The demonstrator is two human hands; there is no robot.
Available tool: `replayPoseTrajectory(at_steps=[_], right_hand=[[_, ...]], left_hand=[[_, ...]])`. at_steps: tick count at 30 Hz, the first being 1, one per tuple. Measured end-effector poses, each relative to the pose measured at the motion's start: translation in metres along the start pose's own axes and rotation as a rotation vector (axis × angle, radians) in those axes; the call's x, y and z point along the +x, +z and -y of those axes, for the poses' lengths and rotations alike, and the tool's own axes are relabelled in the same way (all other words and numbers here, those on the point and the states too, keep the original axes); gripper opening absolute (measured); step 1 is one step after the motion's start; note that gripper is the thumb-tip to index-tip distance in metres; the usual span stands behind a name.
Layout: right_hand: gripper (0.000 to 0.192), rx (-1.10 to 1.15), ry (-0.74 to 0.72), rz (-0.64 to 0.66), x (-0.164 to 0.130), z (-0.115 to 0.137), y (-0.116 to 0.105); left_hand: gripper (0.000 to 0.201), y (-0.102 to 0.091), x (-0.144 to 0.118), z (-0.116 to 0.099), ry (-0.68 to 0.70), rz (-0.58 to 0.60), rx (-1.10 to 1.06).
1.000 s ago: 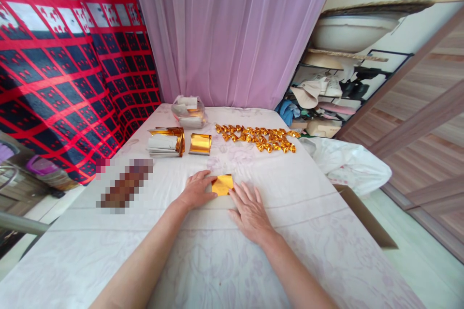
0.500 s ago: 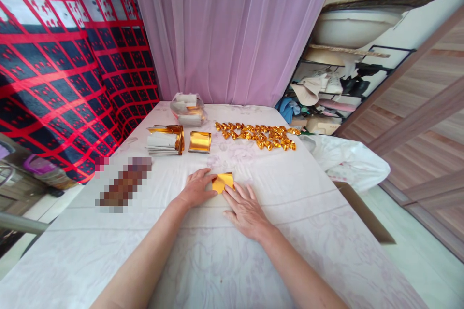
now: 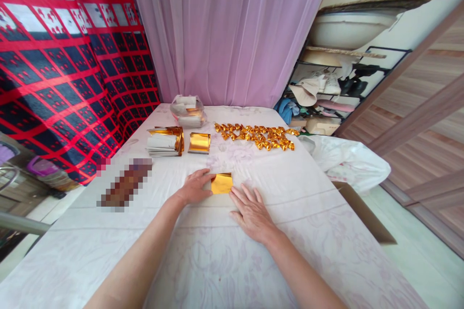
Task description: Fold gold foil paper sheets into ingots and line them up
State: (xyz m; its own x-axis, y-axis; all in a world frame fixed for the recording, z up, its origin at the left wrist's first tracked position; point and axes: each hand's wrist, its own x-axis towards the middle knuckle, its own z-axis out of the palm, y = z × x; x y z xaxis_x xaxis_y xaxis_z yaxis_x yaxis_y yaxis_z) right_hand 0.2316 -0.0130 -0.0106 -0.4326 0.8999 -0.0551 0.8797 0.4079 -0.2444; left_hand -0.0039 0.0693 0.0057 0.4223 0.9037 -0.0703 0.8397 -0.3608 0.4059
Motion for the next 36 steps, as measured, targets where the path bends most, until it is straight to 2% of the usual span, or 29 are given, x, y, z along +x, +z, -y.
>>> replayPoseTrajectory(at_steps=[4, 6, 8, 12, 18, 36], right_hand=[[0.056, 0.015, -0.001, -0.003, 0.0, 0.001, 0.0], [0.057, 0.017, -0.006, -0.008, 0.0, 0.001, 0.0], [0.057, 0.013, -0.009, -0.016, 0.0, 0.001, 0.0], [0.058, 0.011, -0.01, -0.027, -0.001, 0.002, 0.001], [0.058, 0.018, -0.016, -0.026, -0.001, 0.002, 0.0], [0.055, 0.017, -0.005, -0.038, -0.001, 0.0, 0.002]], left_hand=[[0.052, 0.002, -0.014, -0.013, -0.01, -0.103, 0.018], [0.043, 0.007, -0.025, -0.027, 0.096, -0.192, 0.058], [0.037, 0.015, -0.035, -0.04, 0.215, -0.149, 0.085], [0.042, 0.032, -0.043, -0.053, 0.23, -0.155, 0.179], [0.048, 0.044, -0.046, -0.04, 0.23, -0.16, 0.185], [0.046, 0.032, -0.058, -0.017, 0.153, -0.104, 0.16]])
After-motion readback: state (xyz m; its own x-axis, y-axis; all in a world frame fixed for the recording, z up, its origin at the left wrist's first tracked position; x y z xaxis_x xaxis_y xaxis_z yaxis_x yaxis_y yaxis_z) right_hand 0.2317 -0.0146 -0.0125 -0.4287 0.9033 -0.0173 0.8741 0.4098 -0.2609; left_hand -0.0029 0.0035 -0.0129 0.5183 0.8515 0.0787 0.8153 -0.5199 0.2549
